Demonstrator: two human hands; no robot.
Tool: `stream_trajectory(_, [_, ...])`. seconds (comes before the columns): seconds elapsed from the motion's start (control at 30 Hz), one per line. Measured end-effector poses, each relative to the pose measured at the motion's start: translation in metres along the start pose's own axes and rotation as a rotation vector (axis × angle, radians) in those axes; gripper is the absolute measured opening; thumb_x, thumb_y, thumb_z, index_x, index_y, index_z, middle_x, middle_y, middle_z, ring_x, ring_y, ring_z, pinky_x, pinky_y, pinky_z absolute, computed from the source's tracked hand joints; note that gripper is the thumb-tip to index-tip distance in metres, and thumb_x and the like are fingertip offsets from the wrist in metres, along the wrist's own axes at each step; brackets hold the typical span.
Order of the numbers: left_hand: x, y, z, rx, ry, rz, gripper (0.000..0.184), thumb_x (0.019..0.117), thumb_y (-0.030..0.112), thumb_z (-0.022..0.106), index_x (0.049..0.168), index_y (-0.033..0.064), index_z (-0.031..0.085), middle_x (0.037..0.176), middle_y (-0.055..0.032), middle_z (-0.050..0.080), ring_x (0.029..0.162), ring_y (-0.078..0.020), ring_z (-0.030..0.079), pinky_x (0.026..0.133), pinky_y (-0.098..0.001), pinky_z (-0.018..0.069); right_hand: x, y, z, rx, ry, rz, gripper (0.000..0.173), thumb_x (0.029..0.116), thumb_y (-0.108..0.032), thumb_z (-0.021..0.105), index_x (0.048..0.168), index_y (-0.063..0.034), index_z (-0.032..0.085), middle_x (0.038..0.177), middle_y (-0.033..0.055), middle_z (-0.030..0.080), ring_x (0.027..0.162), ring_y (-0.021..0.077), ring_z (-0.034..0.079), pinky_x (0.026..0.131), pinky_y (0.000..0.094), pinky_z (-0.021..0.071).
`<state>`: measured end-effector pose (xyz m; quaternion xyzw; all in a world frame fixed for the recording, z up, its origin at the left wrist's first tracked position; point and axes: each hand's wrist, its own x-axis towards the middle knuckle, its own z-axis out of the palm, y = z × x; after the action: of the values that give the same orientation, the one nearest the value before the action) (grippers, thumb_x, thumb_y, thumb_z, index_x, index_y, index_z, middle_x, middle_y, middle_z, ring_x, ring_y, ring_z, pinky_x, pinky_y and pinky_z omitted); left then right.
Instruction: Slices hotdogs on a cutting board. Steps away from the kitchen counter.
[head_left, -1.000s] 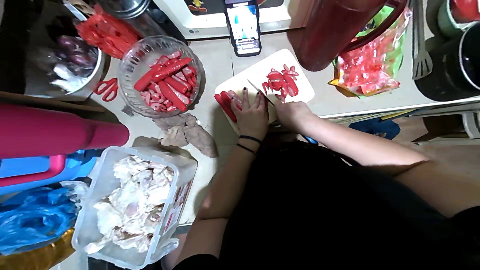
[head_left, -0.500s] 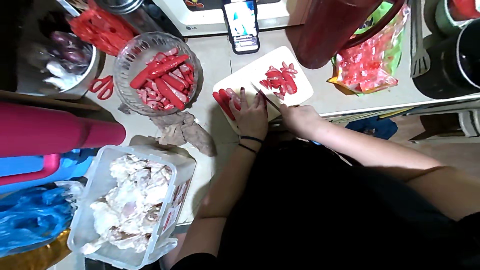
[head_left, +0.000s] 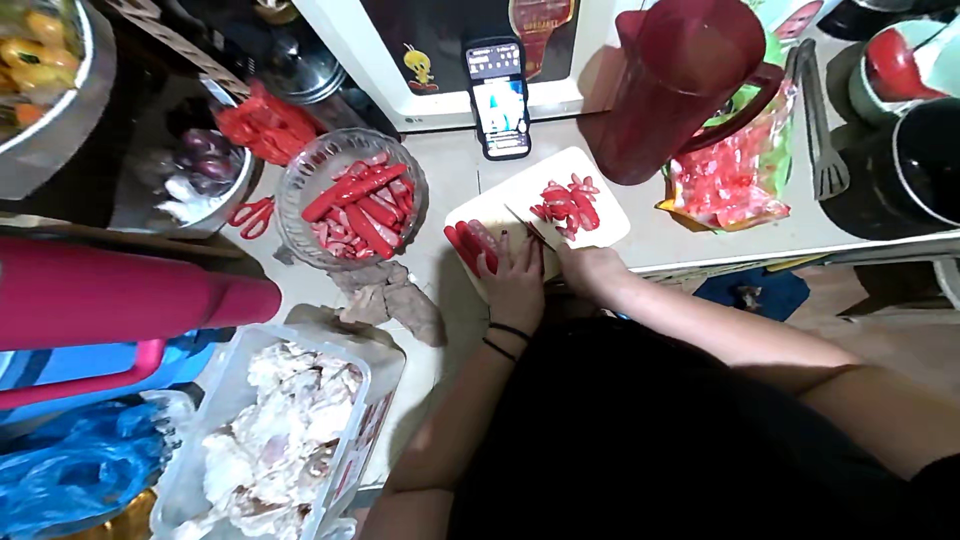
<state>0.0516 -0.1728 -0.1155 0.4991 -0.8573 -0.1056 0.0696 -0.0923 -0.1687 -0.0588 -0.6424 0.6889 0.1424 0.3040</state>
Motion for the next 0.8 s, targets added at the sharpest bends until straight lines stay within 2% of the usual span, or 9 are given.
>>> stream_trajectory(0.13, [-0.002, -0.004, -0.001, 0.045, 0.018, 0.057, 0.043, 0.0977, 0.007, 0.062, 0.141, 0.0099, 0.063, 0.151, -0.0094, 0.056, 0.147, -0.0425, 0.039, 0.114, -0.0745, 0.0205, -0.005, 0.011, 0.012, 0.009, 0.077, -0.061, 0.022, 0.1055, -0.011, 0.050, 0.122, 0.0001, 0.059, 0.098, 0.0237, 0.071, 0.094, 0.0457, 0.072, 0.075, 0.0628, 0.0561])
stream_trajectory(0.17, [-0.003, -0.004, 0.000, 0.058, 0.032, 0.066, 0.043, 0.0974, 0.006, 0.062, 0.140, 0.0097, 0.064, 0.151, -0.0090, 0.057, 0.147, -0.0417, 0.039, 0.114, -0.0740, 0.0210, -0.009, 0.015, 0.015, -0.002, 0.085, -0.074, 0.023, 0.1036, -0.011, 0.055, 0.124, -0.0010, 0.058, 0.096, 0.0224, 0.071, 0.091, 0.0447, 0.072, 0.074, 0.0620, 0.0563])
stream_trajectory(0.23, [-0.003, -0.005, 0.002, 0.063, 0.070, 0.082, 0.041, 0.0973, 0.006, 0.062, 0.138, 0.0089, 0.065, 0.150, -0.0082, 0.057, 0.147, -0.0408, 0.040, 0.115, -0.0733, 0.0213, -0.012, 0.020, 0.013, -0.044, 0.038, -0.050, 0.038, 0.0986, -0.008, 0.062, 0.135, -0.0022, 0.054, 0.099, 0.0223, 0.071, 0.093, 0.0451, 0.071, 0.075, 0.0625, 0.0559])
stream_trajectory(0.3, [-0.004, -0.005, 0.001, 0.061, 0.064, 0.090, 0.041, 0.0975, 0.007, 0.062, 0.139, 0.0078, 0.065, 0.151, -0.0081, 0.057, 0.148, -0.0402, 0.039, 0.116, -0.0728, 0.0203, -0.013, 0.019, 0.008, -0.080, -0.003, -0.011, 0.042, 0.0996, -0.007, 0.060, 0.140, -0.0019, 0.049, 0.102, 0.0239, 0.071, 0.097, 0.0465, 0.071, 0.078, 0.0633, 0.0555])
stream_trajectory(0.43, [-0.005, -0.004, -0.003, 0.075, 0.038, 0.091, 0.044, 0.0966, 0.008, 0.064, 0.140, 0.0083, 0.063, 0.153, -0.0079, 0.055, 0.150, -0.0401, 0.035, 0.117, -0.0731, 0.0177, -0.020, 0.014, 0.006, -0.071, 0.034, -0.044, 0.030, 0.1033, -0.008, 0.054, 0.132, -0.0002, 0.053, 0.095, 0.0241, 0.071, 0.093, 0.0465, 0.072, 0.075, 0.0616, 0.0555])
stream_trajectory(0.53, [-0.007, -0.003, -0.006, 0.075, 0.045, 0.098, 0.046, 0.0951, 0.008, 0.065, 0.141, 0.0075, 0.063, 0.152, -0.0081, 0.056, 0.150, -0.0406, 0.035, 0.116, -0.0738, 0.0179, -0.022, 0.011, 0.005, -0.077, 0.010, -0.052, 0.030, 0.1040, -0.008, 0.052, 0.133, 0.0007, 0.053, 0.096, 0.0241, 0.071, 0.093, 0.0463, 0.072, 0.076, 0.0615, 0.0554])
stream_trajectory(0.63, [-0.009, -0.003, -0.009, 0.059, 0.029, 0.101, 0.048, 0.0961, 0.008, 0.064, 0.144, 0.0069, 0.060, 0.155, -0.0068, 0.053, 0.152, -0.0402, 0.032, 0.116, -0.0736, 0.0169, -0.017, 0.011, 0.003, -0.056, 0.008, -0.074, 0.025, 0.1035, -0.008, 0.052, 0.127, 0.0002, 0.055, 0.097, 0.0241, 0.071, 0.094, 0.0465, 0.071, 0.075, 0.0626, 0.0551])
stream_trajectory(0.8, [-0.012, -0.005, -0.008, 0.041, 0.031, 0.108, 0.047, 0.0982, 0.007, 0.060, 0.146, 0.0068, 0.058, 0.156, -0.0041, 0.051, 0.154, -0.0411, 0.028, 0.115, -0.0751, 0.0156, -0.002, 0.010, 0.011, -0.007, 0.120, -0.125, 0.020, 0.1059, -0.011, 0.046, 0.116, 0.0006, 0.059, 0.092, 0.0236, 0.070, 0.092, 0.0462, 0.071, 0.072, 0.0616, 0.0552])
